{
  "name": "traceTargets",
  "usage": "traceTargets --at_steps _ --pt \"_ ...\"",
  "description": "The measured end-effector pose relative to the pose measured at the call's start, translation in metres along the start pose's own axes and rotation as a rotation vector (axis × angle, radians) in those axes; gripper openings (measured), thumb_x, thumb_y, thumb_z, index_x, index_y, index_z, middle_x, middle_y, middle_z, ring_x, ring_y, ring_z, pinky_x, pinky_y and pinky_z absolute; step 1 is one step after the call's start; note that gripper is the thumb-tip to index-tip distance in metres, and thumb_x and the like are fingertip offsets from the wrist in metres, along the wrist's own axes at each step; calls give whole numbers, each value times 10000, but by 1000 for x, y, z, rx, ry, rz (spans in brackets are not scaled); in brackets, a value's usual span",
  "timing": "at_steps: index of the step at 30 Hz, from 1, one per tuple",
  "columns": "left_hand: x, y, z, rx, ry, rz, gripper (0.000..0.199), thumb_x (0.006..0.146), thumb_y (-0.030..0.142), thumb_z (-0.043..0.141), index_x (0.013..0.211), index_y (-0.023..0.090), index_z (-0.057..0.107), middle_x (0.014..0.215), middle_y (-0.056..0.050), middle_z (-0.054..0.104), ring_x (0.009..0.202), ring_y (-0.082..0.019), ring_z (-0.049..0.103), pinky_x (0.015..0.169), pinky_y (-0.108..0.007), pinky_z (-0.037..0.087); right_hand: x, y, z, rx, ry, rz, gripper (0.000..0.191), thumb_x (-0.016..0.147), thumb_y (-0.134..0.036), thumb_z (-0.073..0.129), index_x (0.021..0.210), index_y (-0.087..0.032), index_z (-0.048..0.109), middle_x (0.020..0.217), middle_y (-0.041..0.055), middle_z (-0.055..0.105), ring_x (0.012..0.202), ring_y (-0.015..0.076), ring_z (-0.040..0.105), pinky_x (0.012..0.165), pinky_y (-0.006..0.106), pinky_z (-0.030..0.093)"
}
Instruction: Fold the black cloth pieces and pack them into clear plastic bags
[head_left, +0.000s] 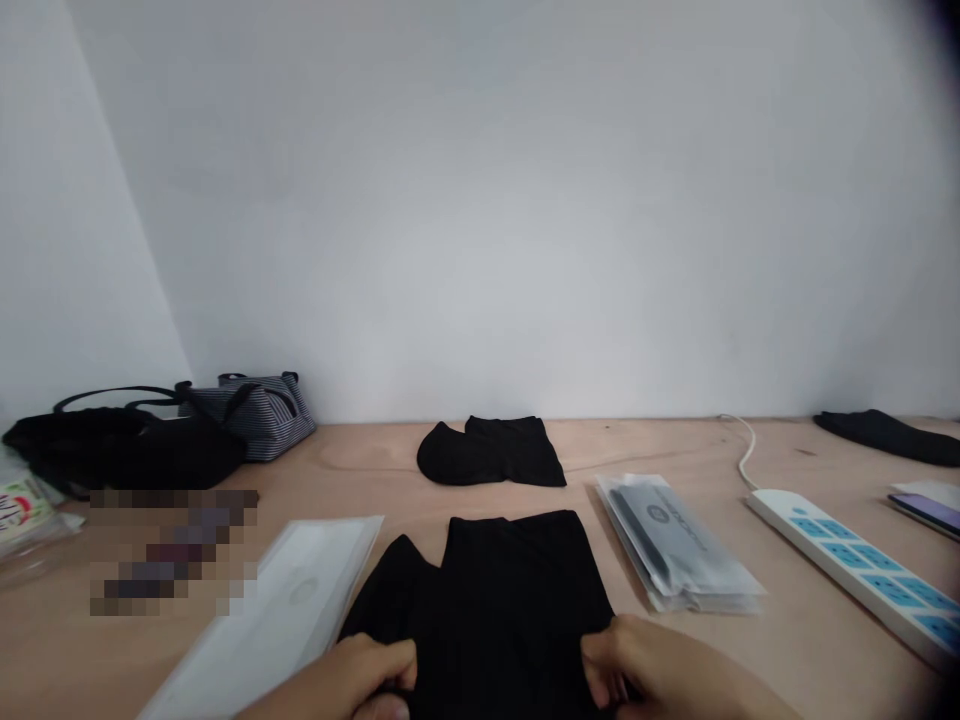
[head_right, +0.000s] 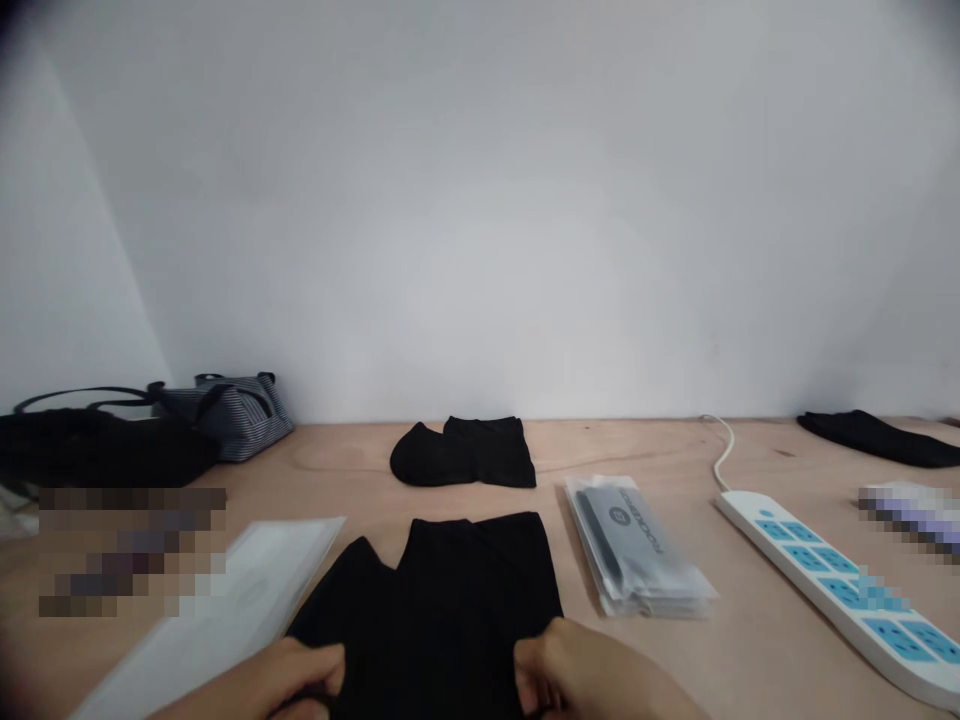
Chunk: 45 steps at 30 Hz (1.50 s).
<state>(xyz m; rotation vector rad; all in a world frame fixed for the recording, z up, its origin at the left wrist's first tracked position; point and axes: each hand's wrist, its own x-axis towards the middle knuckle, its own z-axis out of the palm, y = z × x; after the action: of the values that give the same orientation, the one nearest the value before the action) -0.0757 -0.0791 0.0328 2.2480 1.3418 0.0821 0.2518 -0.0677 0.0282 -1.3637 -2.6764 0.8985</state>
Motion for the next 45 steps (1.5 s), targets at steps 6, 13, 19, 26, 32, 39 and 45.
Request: traceTargets --at_steps 6,13,19,26,32,39,45 --pt "41 1 -38 249 251 -167 118 790 221 437 820 230 551 850 -4 631 794 -185 576 645 -252 379 36 7 -57 -161 133 25 357 565 -23 498 855 -214 580 754 -19 602 660 121 545 535 193 361" --pt "112 -15 -33 398 422 -376 163 819 194 411 910 169 544 856 -99 652 835 -264 600 671 -338 393 110 35 -69 -391 294 222 351 610 -8 479 882 -202 589 890 58 636 824 220 582 674 306 385" --pt "128 -12 -11 449 546 -361 329 818 115 380 1129 117 485 1025 -161 595 985 -299 534 826 -435 345 127 30 -33 -490 476 261 347 686 -17 479 998 -151 552 1017 151 567 1003 281 496 866 448 290" --pt "119 1 38 424 501 -237 484 891 441 273 1301 210 383 1368 -128 352 1253 -330 269 992 -544 137 114 14 10 -362 459 -13 416 882 -428 340 1244 -245 432 1289 80 428 1197 255 328 985 450 207" --pt "123 -8 51 349 350 -177 589 851 592 222 1349 281 273 1421 -101 247 1295 -329 169 993 -580 108 103 30 21 -244 275 78 574 843 -620 193 1353 -358 206 1451 38 128 1297 358 44 922 677 -2" --pt "114 -6 33 461 518 -262 483 900 418 235 1318 208 356 1364 -133 357 1259 -314 265 991 -534 153 102 21 17 -256 328 104 531 867 -548 254 1333 -299 308 1439 59 181 1299 338 76 956 641 21" --pt "104 -23 18 468 502 -488 485 797 134 353 1280 155 384 1176 -158 507 1052 -275 493 828 -387 378 121 -10 26 -216 393 -35 520 894 -495 212 1358 -262 254 1430 67 215 1308 279 100 1004 569 27"
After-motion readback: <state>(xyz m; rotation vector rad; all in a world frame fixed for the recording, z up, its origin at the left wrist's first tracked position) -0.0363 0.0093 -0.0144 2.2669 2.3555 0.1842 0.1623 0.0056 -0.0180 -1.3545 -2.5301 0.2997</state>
